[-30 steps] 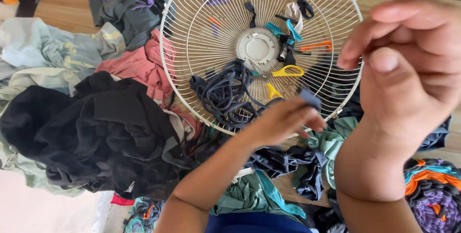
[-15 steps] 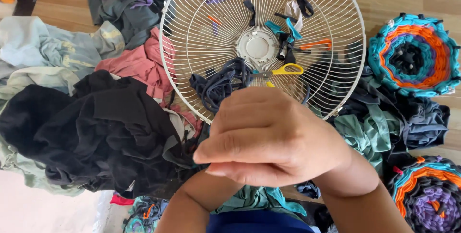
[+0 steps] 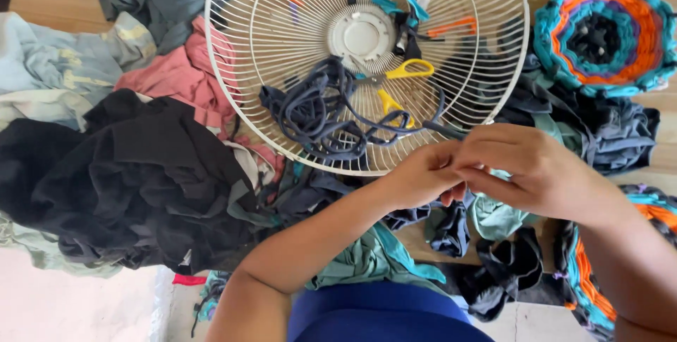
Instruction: Joining strips of fabric by tying them together and trimming the knots to prepare material for weaving rugs.
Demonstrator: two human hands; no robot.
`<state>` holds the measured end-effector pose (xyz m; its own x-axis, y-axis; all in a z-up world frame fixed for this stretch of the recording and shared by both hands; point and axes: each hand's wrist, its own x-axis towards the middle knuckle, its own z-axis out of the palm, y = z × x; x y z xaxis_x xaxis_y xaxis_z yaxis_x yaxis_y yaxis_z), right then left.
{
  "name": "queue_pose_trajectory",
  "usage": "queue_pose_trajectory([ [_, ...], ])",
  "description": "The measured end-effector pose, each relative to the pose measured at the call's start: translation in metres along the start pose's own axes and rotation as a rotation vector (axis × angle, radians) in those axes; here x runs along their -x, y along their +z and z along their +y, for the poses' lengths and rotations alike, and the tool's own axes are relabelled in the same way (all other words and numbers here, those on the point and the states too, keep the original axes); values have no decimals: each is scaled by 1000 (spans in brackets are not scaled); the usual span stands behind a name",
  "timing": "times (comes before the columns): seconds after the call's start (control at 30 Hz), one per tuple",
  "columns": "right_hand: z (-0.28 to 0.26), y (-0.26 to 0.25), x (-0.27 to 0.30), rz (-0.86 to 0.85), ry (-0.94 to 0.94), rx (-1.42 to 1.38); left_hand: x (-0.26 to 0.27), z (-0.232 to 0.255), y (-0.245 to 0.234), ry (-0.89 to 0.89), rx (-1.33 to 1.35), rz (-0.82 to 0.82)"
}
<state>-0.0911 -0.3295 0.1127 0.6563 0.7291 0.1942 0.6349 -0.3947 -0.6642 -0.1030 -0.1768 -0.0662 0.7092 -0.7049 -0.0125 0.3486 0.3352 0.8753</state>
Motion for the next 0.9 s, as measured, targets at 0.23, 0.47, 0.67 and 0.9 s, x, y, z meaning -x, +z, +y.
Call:
queue_pose_trajectory([
  [0.23, 57, -18, 123, -290, 367, 154, 19, 26, 46, -165, -136, -122],
  [0.47, 132, 14, 251, -621, 759, 660, 17, 16, 53, -190, -196, -203],
  [0.67, 108, -8, 235, -527, 489, 627, 22, 44, 42, -90, -296, -154],
  [0.9, 1, -23, 40, -279, 65, 305, 45, 89, 24, 219, -482, 108],
])
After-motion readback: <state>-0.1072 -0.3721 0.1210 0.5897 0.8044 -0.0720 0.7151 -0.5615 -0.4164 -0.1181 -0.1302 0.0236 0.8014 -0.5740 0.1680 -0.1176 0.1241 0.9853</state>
